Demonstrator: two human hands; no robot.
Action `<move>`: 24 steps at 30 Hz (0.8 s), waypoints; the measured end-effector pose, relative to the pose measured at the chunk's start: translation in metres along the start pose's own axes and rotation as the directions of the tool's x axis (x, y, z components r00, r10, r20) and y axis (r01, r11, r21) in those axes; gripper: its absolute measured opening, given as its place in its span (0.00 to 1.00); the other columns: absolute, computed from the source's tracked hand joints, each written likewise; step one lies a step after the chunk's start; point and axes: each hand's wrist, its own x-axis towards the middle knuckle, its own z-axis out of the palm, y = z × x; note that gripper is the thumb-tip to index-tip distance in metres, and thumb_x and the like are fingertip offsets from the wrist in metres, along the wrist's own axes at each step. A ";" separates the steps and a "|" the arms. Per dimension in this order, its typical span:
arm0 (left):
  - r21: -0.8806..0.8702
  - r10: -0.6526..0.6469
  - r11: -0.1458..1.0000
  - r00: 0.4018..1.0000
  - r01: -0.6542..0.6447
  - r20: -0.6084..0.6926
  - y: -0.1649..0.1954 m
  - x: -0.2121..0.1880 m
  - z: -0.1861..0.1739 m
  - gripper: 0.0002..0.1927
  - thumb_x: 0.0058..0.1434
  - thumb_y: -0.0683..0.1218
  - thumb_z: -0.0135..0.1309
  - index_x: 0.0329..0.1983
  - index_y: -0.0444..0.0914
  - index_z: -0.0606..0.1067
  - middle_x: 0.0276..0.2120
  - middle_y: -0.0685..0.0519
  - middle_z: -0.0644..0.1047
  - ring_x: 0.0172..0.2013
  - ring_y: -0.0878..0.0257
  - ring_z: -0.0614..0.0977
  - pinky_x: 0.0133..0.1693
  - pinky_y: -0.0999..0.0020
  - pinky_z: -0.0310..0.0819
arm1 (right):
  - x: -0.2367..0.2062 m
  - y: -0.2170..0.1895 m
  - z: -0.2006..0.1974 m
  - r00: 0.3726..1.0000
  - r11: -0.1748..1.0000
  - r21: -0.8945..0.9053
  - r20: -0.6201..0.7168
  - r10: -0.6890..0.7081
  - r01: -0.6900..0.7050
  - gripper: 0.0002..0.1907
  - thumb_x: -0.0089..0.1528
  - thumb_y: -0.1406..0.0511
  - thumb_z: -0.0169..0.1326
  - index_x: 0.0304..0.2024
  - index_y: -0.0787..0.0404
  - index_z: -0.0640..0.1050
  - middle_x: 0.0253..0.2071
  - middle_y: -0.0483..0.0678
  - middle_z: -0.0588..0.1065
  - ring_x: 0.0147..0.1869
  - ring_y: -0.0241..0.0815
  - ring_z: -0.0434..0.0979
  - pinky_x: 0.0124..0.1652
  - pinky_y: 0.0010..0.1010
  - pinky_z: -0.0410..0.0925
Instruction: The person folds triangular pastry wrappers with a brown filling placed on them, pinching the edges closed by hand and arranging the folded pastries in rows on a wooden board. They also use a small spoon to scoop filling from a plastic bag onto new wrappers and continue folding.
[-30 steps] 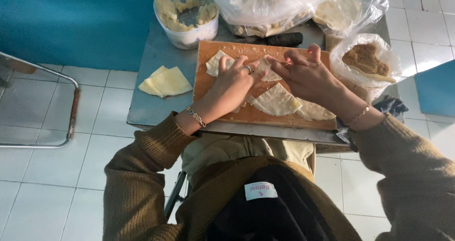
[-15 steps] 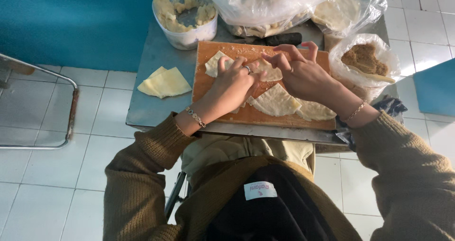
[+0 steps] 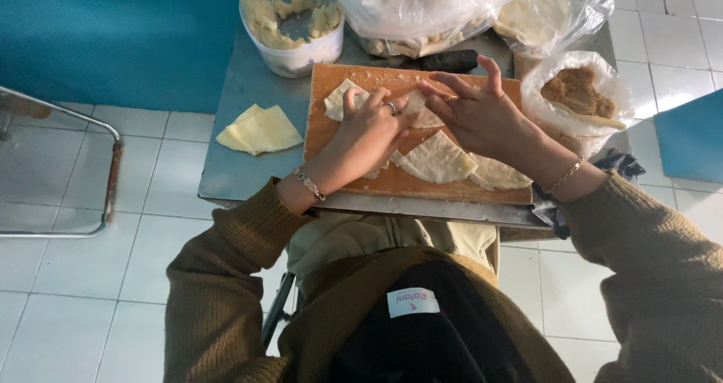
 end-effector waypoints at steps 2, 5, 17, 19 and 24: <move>-0.001 -0.001 1.000 1.000 0.001 -0.021 0.000 -0.001 0.000 0.16 0.65 0.45 0.53 0.57 0.48 0.77 0.55 0.53 0.77 0.58 0.53 0.72 0.56 0.38 0.52 | -0.002 0.006 -0.006 1.000 0.983 -0.182 0.005 -0.016 0.017 0.26 0.63 0.61 0.44 0.64 0.55 0.74 0.64 0.34 0.72 0.75 0.34 0.61 0.66 0.61 0.39; -0.013 0.022 1.000 0.999 -0.022 -0.050 0.001 -0.003 -0.003 0.19 0.62 0.45 0.55 0.57 0.44 0.77 0.57 0.48 0.77 0.56 0.50 0.70 0.54 0.37 0.51 | -0.011 0.013 -0.015 0.957 0.860 0.421 0.119 0.264 -0.290 0.16 0.59 0.74 0.45 0.50 0.62 0.71 0.60 0.40 0.77 0.76 0.38 0.62 0.70 0.55 0.44; -0.143 0.026 0.989 1.000 -0.025 0.007 0.056 -0.037 -0.016 0.13 0.69 0.49 0.54 0.55 0.46 0.78 0.57 0.52 0.77 0.62 0.52 0.70 0.59 0.35 0.50 | -0.043 -0.033 -0.041 0.917 0.428 0.847 0.157 0.367 -0.317 0.29 0.59 0.77 0.44 0.61 0.73 0.51 0.59 0.48 0.78 0.64 0.43 0.69 0.59 0.44 0.50; -0.145 0.027 0.989 0.999 -0.025 0.017 0.057 -0.039 -0.016 0.14 0.68 0.49 0.53 0.56 0.45 0.77 0.58 0.52 0.77 0.63 0.52 0.70 0.59 0.35 0.50 | -0.045 -0.042 -0.043 0.915 0.406 0.845 0.213 0.342 -0.348 0.30 0.59 0.77 0.44 0.62 0.71 0.52 0.66 0.51 0.72 0.69 0.44 0.67 0.60 0.45 0.51; -0.144 0.022 0.989 0.998 -0.013 0.062 0.058 -0.041 -0.013 0.14 0.69 0.49 0.51 0.57 0.46 0.77 0.60 0.52 0.76 0.63 0.53 0.70 0.59 0.35 0.49 | -0.046 -0.056 -0.049 0.933 0.678 0.641 0.214 0.291 -0.359 0.36 0.57 0.75 0.48 0.68 0.70 0.56 0.69 0.50 0.68 0.75 0.46 0.62 0.63 0.59 0.45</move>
